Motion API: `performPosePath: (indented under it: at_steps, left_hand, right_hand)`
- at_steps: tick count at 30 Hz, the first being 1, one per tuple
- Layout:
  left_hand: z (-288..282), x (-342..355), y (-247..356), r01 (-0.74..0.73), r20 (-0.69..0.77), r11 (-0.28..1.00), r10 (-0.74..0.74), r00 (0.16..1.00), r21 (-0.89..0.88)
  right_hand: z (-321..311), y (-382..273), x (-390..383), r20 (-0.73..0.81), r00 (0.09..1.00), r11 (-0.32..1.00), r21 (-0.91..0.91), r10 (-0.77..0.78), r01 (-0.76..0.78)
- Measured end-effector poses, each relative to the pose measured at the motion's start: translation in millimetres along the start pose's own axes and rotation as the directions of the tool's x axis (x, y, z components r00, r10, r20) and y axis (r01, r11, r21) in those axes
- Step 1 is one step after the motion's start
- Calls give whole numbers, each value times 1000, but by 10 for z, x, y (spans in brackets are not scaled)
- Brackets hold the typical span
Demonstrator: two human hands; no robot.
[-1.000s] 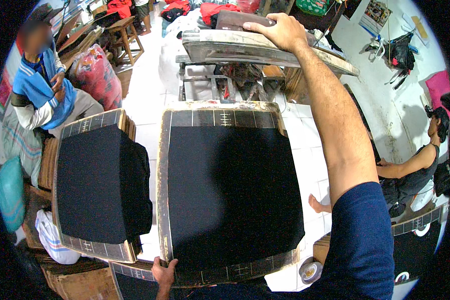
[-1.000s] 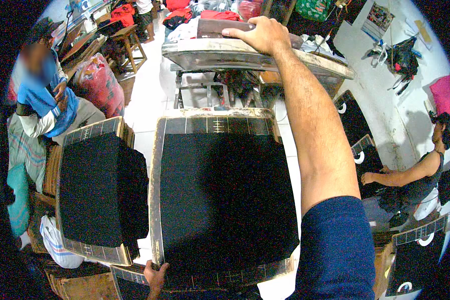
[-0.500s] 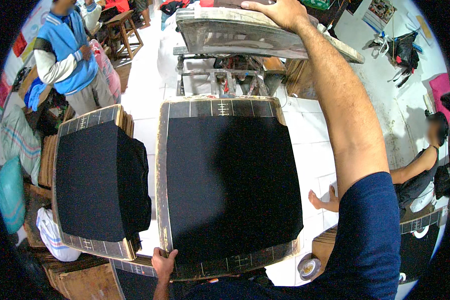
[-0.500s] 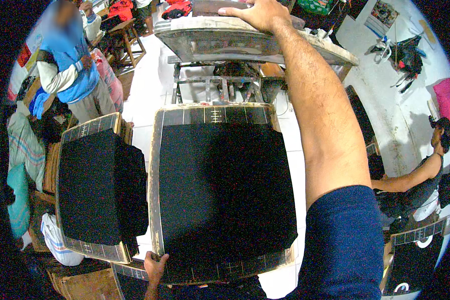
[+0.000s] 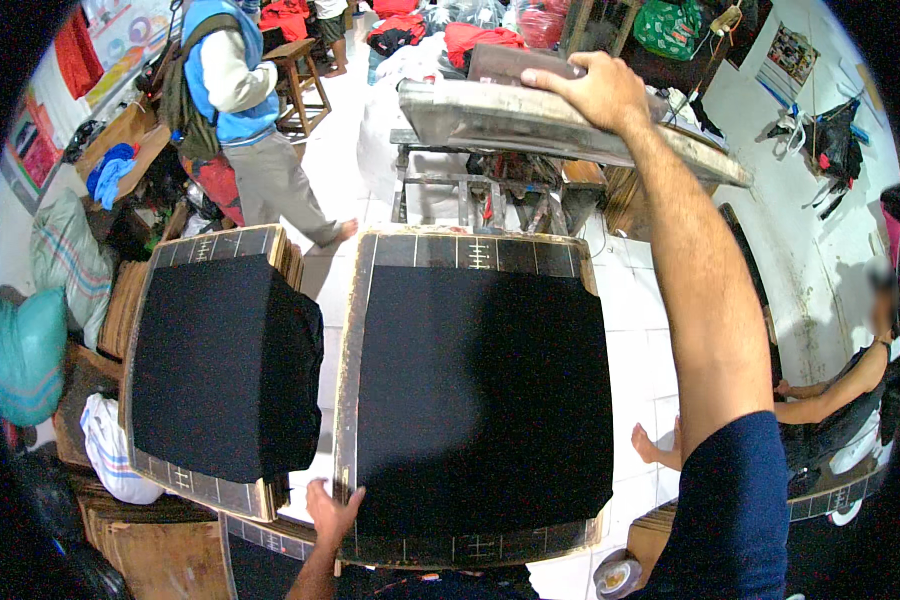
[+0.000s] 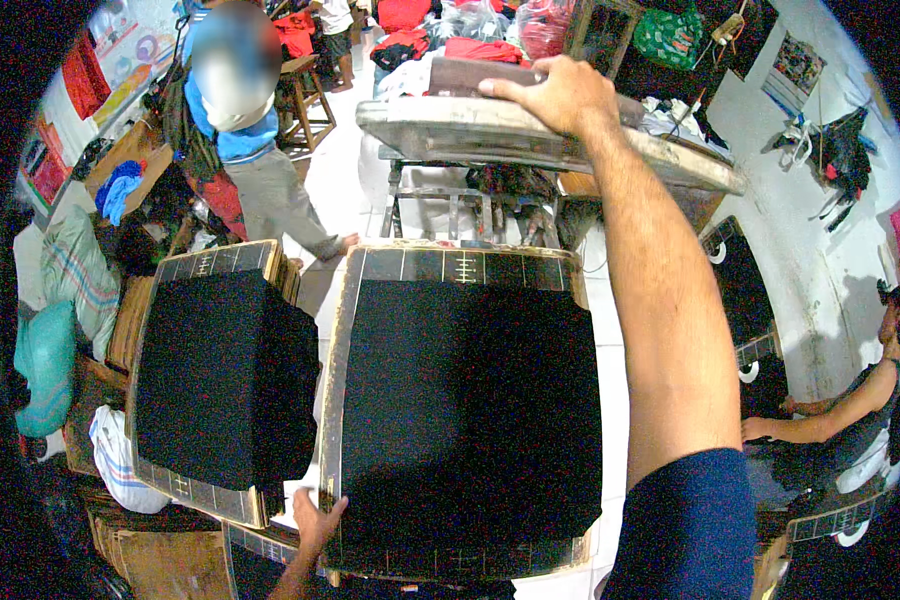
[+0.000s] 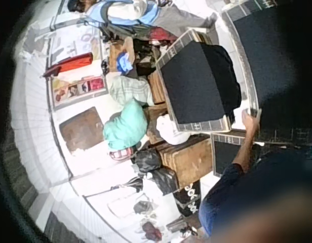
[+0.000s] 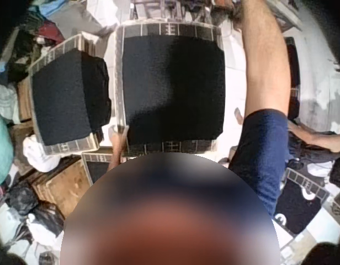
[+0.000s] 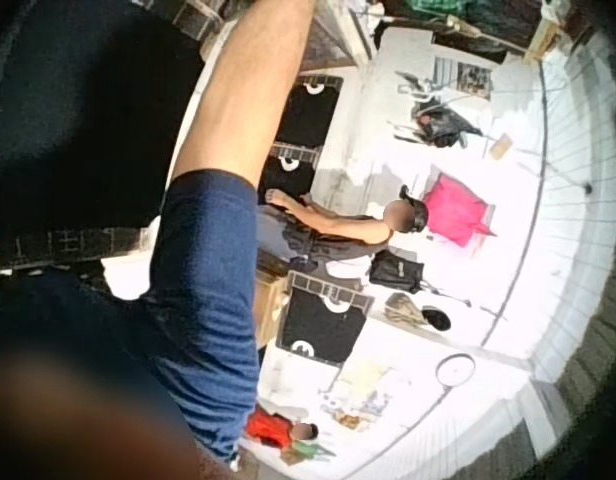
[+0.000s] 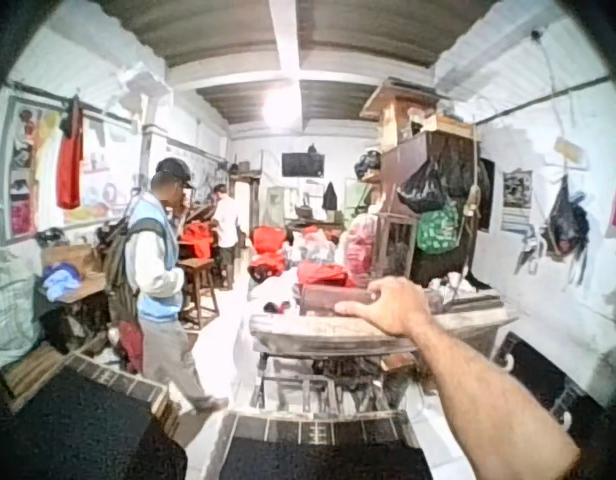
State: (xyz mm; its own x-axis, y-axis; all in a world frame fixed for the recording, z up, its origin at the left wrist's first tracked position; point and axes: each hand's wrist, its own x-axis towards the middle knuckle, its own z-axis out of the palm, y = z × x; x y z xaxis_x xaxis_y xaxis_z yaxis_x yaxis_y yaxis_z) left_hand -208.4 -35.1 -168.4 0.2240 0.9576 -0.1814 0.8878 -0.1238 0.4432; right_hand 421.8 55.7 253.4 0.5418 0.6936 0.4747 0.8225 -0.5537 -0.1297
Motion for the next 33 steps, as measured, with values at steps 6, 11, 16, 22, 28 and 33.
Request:
performPosePath:
  at_steps: [6, 11, 16, 22, 28, 33]
  left_hand:
    - [-495, 1256, 2405, -209, 15, 547, 377, 926, -810]
    - [-531, 1406, 3681, 338, 300, -301, 166, 939, -892]
    - [235, 1407, 3131, 613, 657, -331, -27, 754, -717]
    - [989, 1247, 2364, 170, 52, 398, -291, 955, -902]
    - [1033, 1471, 2164, -541, -200, 841, 530, 824, 4]
    - [1106, 1499, 2197, -501, -146, 864, 502, 853, 44]
  right_hand:
    - [514, 7, -997, -279, 946, 985, 3, -168, 175]
    - [1258, 7, -2223, -409, 874, 952, 35, -263, 303]
    - [1966, -4, -3211, 20, 985, 981, 100, -171, 169]
    - [2472, 179, -3181, 256, 951, 981, 127, -175, 147]
    - [2679, 388, -2585, 549, 806, 975, 126, -221, 181]
    - [3183, 483, -1931, 303, 937, 984, 74, -175, 160]
